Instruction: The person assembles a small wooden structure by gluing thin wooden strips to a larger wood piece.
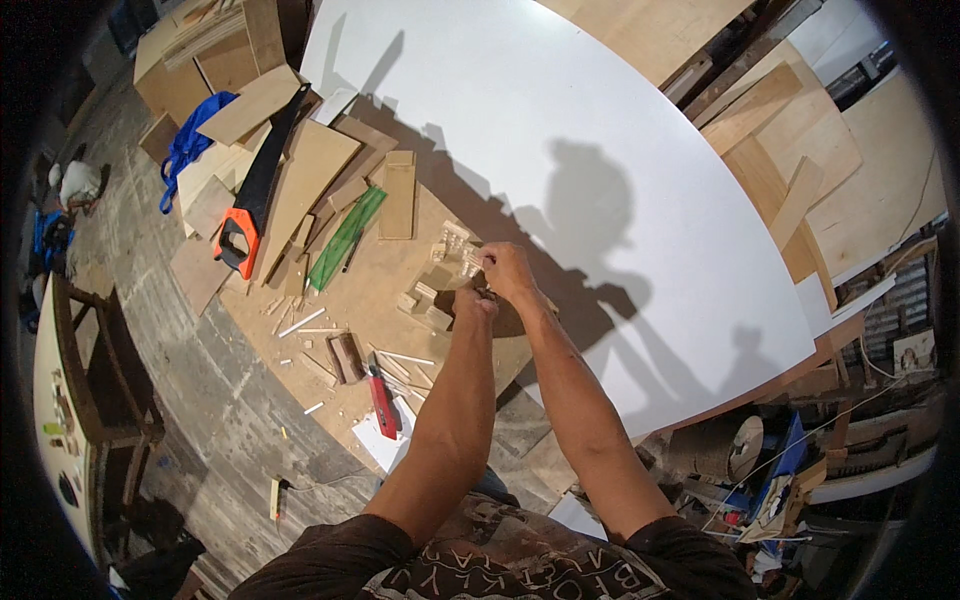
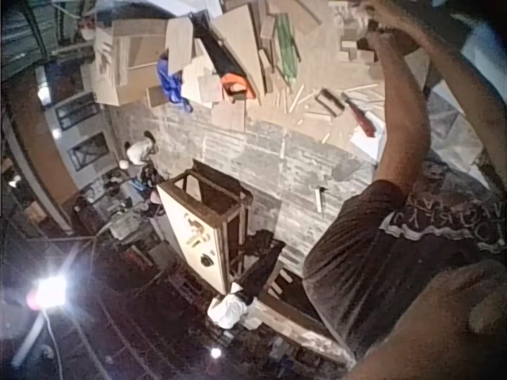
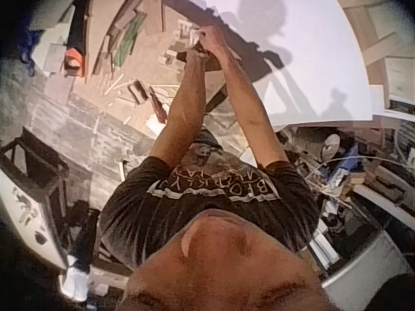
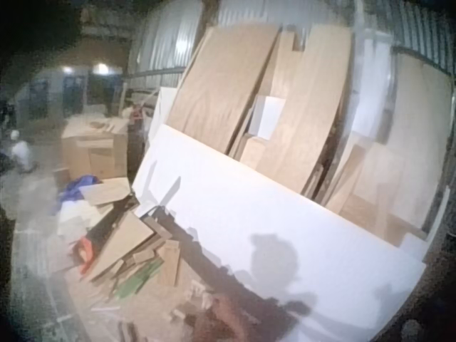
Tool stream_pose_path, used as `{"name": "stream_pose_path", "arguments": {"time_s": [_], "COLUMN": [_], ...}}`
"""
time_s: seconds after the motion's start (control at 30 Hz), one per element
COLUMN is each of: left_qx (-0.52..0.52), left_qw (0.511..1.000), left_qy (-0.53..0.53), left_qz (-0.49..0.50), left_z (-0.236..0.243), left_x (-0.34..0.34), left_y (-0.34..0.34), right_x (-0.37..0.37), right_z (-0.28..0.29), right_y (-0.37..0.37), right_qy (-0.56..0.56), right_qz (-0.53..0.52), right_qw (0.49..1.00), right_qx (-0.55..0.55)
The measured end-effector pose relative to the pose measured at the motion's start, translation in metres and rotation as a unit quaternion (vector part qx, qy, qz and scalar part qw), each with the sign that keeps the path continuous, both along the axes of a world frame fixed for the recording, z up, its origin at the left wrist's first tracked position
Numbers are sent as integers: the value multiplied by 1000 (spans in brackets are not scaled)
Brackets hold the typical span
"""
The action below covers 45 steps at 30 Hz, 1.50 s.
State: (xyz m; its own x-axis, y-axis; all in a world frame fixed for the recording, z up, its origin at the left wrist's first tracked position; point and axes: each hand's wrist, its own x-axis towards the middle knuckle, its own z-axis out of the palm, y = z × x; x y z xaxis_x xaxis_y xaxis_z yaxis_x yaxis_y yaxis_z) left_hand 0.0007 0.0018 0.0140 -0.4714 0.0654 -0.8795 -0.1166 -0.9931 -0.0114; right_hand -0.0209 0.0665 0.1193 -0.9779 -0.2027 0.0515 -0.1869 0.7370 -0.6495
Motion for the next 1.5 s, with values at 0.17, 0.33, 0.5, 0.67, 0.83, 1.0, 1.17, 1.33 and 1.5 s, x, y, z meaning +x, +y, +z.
{"name": "stream_pose_path", "arguments": {"time_s": [0.17, 0.33, 0.5, 0.67, 0.83, 1.0, 1.17, 1.33, 1.5], "left_qx": [12, 4, -18, -25, -20, -15, -18, -8, -4], "left_qw": [999, 1000, 998, 1000, 1000, 997, 998, 1000, 999], "left_qy": [-18, 8, 38, 14, -8, 23, -54, -5, 30], "left_qz": [-36, 2, 46, 3, 20, -70, 23, -22, -38], "left_z": [-7, -18, 1, 7, 9, 3, -8, -21, -31], "left_x": [-1, -5, -5, -1, -6, -1, -8, -7, -7], "left_y": [-3, -7, -2, -5, -2, -6, -2, -2, -4], "right_x": [0, -1, 2, 3, -1, -1, -3, -3, -3], "right_z": [3, 4, 5, 10, 3, 3, 3, 1, 4], "right_y": [-1, -6, -2, -2, -2, -1, -3, 0, -1], "right_qy": [-16, -24, -12, -27, -10, 4, 8, 4, 7], "right_qz": [-12, -2, -11, -6, 2, -2, 8, -2, 3], "right_qw": [1000, 1000, 1000, 999, 1000, 1000, 1000, 1000, 999], "right_qx": [9, 11, 11, 19, 12, 15, 19, 23, 31]}}
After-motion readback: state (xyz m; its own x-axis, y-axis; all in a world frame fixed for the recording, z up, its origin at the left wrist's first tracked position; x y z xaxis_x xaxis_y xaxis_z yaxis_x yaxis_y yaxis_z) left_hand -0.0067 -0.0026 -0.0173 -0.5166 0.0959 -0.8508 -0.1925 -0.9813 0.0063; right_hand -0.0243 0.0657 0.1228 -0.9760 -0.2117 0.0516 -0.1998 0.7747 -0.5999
